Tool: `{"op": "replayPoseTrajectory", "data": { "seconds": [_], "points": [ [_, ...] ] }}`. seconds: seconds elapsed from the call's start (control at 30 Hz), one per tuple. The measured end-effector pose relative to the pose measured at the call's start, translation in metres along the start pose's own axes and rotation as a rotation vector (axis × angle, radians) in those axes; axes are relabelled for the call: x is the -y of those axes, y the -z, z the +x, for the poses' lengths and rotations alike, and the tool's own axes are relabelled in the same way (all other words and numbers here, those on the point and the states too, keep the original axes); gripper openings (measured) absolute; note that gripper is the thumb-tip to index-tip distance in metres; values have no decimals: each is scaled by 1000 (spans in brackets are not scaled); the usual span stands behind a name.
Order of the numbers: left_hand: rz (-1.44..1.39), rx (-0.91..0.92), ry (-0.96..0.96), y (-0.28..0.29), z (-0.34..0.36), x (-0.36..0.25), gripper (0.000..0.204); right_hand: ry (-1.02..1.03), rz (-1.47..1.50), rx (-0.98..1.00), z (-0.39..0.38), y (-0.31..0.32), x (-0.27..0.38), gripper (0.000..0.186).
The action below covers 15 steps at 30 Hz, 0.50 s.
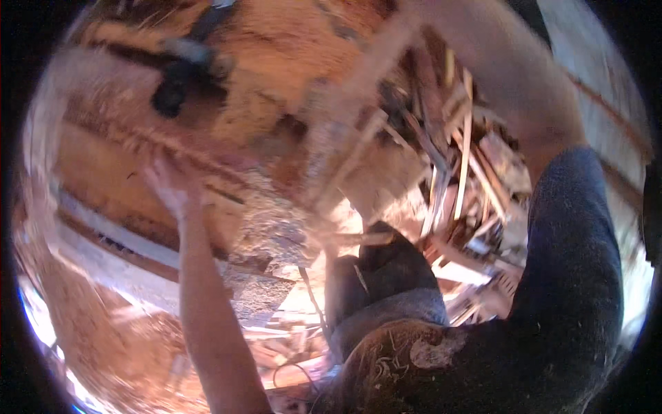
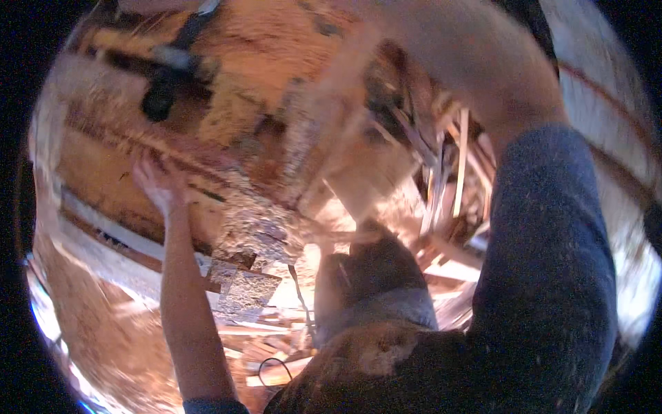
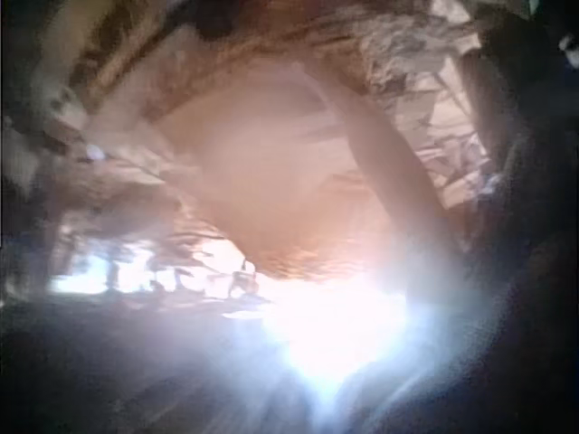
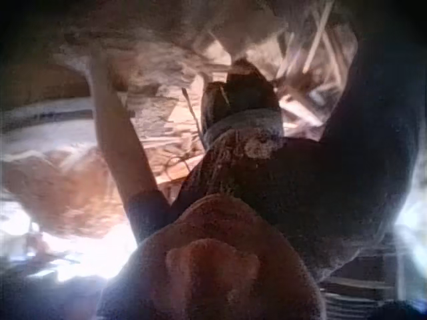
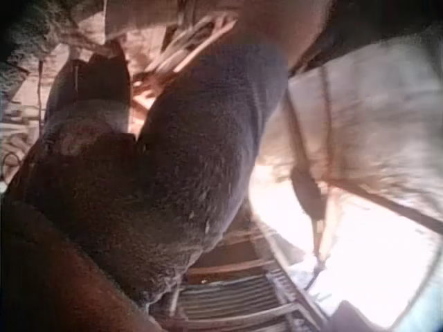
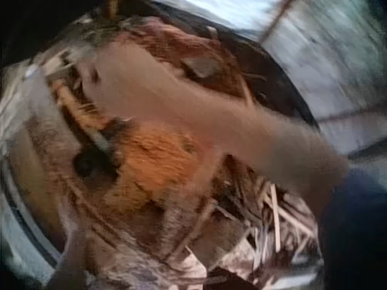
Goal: The person uses a hammer to strike pieces of wood on a workbench, handles a long wooden plank, and then works with wires on an electric motor.
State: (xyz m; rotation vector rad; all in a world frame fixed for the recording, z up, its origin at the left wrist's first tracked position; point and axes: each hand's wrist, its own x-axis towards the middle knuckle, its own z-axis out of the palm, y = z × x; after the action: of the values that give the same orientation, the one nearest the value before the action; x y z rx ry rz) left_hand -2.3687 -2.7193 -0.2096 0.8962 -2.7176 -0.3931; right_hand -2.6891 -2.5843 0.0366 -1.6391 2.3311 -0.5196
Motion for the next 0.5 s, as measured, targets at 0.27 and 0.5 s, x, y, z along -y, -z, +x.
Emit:
{"op": "replayPoseTrajectory", "data": {
  "seconds": [0.27, 0.5],
  "points": [
    [173, 106, -96, 0, -17, 9, 52, -1099, 709, 609, -630, -167, -17, 45],
    [-194, 271, 100, 55, -147, -124, 51, -1752, 547, 48, -729, -401, -99, 89]
  ]
}}
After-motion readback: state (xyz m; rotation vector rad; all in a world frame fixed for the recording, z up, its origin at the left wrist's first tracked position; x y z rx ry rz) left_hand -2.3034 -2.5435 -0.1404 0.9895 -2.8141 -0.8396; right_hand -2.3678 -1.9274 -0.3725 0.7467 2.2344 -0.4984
